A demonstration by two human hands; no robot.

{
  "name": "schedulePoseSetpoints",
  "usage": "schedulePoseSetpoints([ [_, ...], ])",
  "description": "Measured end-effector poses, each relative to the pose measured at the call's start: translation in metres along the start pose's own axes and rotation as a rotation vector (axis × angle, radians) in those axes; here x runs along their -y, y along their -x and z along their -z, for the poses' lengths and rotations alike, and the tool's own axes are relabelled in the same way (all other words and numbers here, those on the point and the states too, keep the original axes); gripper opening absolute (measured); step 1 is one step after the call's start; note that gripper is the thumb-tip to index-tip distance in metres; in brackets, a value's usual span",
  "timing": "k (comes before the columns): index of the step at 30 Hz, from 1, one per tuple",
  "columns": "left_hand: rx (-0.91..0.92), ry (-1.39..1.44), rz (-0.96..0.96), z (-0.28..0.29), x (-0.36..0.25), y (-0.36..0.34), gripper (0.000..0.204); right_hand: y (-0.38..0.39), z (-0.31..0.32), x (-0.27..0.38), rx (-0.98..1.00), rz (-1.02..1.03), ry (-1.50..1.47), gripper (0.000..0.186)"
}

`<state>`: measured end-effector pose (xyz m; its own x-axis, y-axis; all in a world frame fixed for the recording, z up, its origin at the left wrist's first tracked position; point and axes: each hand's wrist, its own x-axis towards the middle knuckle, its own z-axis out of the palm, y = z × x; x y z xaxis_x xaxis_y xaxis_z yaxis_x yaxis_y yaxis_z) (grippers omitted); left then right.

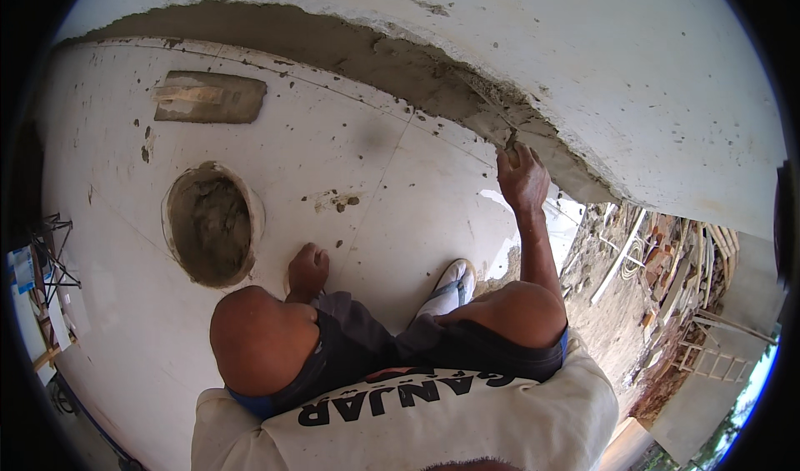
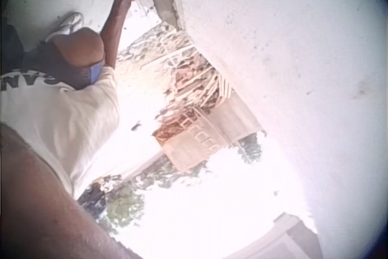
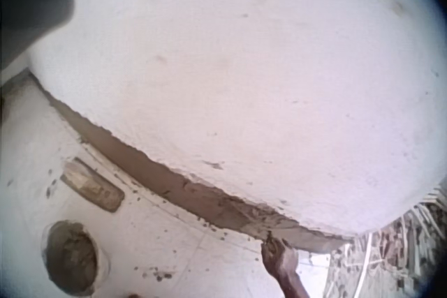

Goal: The person applies cement to the base of a wall using a trowel and then smooths the applied cement with a wooden float.

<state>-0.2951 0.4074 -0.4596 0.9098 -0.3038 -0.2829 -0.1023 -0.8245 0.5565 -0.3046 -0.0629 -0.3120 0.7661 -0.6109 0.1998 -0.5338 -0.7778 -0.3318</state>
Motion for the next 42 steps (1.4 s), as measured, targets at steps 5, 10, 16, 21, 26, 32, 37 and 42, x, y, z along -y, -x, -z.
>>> schedulePoseSetpoints([
  [5,-0.005,0.021,-0.005,0.000,0.000,-0.002,0.021,0.005,-0.007,0.006,-0.002,0.055,-0.035,0.033],
  [10,0.020,0.018,0.020,0.000,-0.005,-0.005,0.021,-0.012,-0.017,0.016,0.168,0.015,0.009,0.037],
  [16,0.010,0.038,0.021,0.004,-0.007,-0.002,0.019,-0.023,0.006,0.013,0.148,-0.057,-0.037,0.038],
  [21,-0.055,0.096,-0.053,0.001,0.000,0.001,0.016,-0.017,0.022,0.007,0.076,-0.047,-0.096,0.034],
  [26,-0.041,0.098,-0.040,0.005,-0.007,-0.003,0.017,0.004,0.017,-0.001,-0.082,0.012,-0.072,0.032],
  [32,-0.062,0.104,-0.066,0.007,-0.002,-0.002,0.018,0.002,-0.009,0.041,0.021,0.111,-0.095,0.033],
  [37,-0.055,0.128,-0.023,0.006,-0.007,-0.002,0.016,-0.024,-0.047,0.099,0.230,0.176,-0.058,0.037],
  [42,-0.019,0.141,-0.023,0.005,-0.007,-0.006,0.016,-0.060,-0.088,0.147,0.300,0.248,-0.051,0.045],
])
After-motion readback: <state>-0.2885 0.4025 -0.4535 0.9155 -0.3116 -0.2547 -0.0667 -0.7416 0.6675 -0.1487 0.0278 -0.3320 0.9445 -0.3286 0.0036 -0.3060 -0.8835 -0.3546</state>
